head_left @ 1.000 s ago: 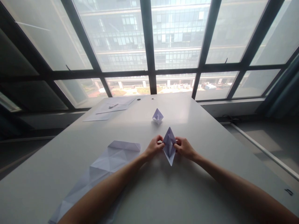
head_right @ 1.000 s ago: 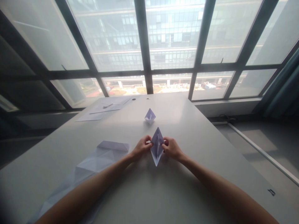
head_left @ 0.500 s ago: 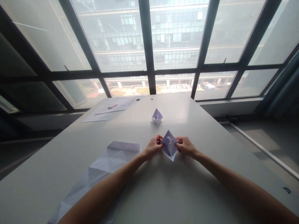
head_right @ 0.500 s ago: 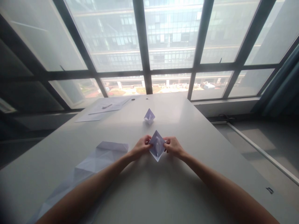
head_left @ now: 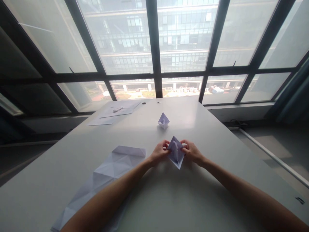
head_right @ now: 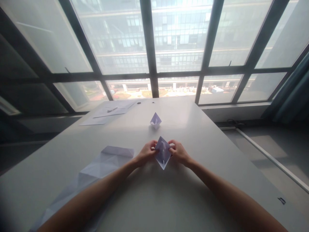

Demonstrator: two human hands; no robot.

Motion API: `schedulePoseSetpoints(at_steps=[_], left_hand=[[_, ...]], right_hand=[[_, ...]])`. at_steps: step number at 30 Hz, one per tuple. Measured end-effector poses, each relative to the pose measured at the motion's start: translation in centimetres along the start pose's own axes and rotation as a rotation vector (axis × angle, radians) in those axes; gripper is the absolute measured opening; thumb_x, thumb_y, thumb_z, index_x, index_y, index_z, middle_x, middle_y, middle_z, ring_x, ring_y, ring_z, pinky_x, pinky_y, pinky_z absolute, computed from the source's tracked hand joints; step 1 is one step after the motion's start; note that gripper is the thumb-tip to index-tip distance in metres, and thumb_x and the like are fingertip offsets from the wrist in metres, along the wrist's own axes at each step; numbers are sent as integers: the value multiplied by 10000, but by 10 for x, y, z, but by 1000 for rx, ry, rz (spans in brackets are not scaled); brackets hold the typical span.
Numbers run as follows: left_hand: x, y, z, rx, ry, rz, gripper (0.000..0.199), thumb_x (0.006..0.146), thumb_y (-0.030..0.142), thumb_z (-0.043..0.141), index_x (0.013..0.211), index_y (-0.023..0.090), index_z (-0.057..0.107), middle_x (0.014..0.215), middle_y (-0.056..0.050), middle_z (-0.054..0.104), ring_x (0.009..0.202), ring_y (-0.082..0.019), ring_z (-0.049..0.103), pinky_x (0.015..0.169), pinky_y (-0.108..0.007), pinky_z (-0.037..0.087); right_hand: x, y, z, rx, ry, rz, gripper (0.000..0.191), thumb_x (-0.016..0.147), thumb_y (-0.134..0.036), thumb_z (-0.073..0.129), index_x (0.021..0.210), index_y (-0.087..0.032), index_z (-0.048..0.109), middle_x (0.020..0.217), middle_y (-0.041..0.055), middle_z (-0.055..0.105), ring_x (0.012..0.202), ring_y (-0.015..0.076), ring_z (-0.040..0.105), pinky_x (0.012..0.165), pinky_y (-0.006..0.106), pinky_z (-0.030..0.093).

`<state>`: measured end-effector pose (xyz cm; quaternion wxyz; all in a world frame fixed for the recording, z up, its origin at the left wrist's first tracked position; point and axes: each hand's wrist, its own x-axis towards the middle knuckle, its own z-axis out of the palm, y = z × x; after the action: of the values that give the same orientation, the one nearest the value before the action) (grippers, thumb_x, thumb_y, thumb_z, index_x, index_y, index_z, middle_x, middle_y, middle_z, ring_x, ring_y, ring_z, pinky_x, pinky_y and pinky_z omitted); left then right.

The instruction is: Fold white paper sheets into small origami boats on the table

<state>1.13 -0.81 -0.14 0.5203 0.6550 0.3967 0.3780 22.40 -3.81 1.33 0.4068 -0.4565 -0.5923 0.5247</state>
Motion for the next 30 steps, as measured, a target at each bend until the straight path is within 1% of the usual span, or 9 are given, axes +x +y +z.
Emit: schedulePoseSetpoints(at_steps=[3, 5, 9, 12, 16, 20, 25, 28, 30], left_hand=[[0, 0, 0, -47, -22, -9, 459, 720, 445, 798, 1010, 130, 632, 892, -68, 665, 788, -207, 654, 662, -275, 495], [0, 1, 0, -71, -30, -15, 480, 718, 466, 801, 1012, 124, 635, 904, -79, 672, 797, -217, 660, 666, -283, 501], [-2, 6, 2, -109, -38, -11, 505, 692, 482, 818, 999, 125, 637, 920, -85, 683, 811, -218, 658, 681, -281, 498], [-4, 9, 3, -152, -34, -4, 510, 681, 478, 824, 992, 124, 629, 911, -81, 688, 806, -206, 651, 685, -271, 489], [-4, 13, 4, -148, -20, -12, 508, 703, 467, 808, 1033, 127, 623, 943, -82, 686, 799, -199, 651, 677, -264, 488], [-3, 12, 5, -116, 1, 12, 480, 736, 450, 788, 1056, 134, 620, 1004, -89, 666, 857, -210, 646, 709, -273, 501], [-3, 8, 3, -147, -53, 32, 639, 716, 509, 806, 1189, 150, 571, 1148, -125, 618, 919, -237, 659, 703, -285, 524], [-4, 7, 4, -167, -76, 37, 722, 714, 515, 816, 1274, 176, 513, 1211, -135, 581, 893, -229, 674, 672, -278, 537], [-4, 7, 5, -161, -57, 30, 724, 723, 513, 812, 1285, 181, 499, 1215, -137, 569, 857, -216, 676, 649, -277, 540]], right_hand=[[-2, -3, -1, 93, -40, -5, 446, 756, -326, 652, 1157, -188, 513, 856, 43, 732, 725, 205, 669, 638, 296, 486], [-3, -5, -2, 116, -44, -7, 491, 751, -336, 674, 1186, -185, 504, 908, 57, 729, 759, 208, 665, 673, 309, 490], [-2, -6, -3, 93, -41, -7, 494, 760, -379, 674, 1185, -177, 522, 968, 77, 719, 803, 222, 657, 691, 325, 493], [-1, -4, -4, 104, -57, -4, 503, 761, -355, 660, 1209, -176, 519, 991, 76, 718, 829, 226, 659, 713, 332, 500], [0, 0, -5, 122, -71, 9, 498, 765, -318, 643, 1229, -185, 523, 1011, 73, 724, 848, 230, 669, 718, 329, 505], [0, 0, -4, 141, -87, 4, 482, 762, -308, 645, 1218, -192, 537, 1006, 66, 730, 844, 228, 672, 711, 318, 498], [-1, -1, -5, 130, -94, -5, 480, 768, -331, 655, 1216, -195, 546, 1021, 68, 728, 873, 237, 676, 731, 332, 511], [-1, -1, -5, 113, -88, -8, 496, 765, -353, 664, 1217, -187, 542, 1027, 74, 726, 877, 245, 680, 722, 342, 520], [0, 0, -4, 103, -78, -4, 491, 766, -349, 661, 1212, -185, 538, 1020, 71, 727, 865, 240, 679, 709, 335, 518]])
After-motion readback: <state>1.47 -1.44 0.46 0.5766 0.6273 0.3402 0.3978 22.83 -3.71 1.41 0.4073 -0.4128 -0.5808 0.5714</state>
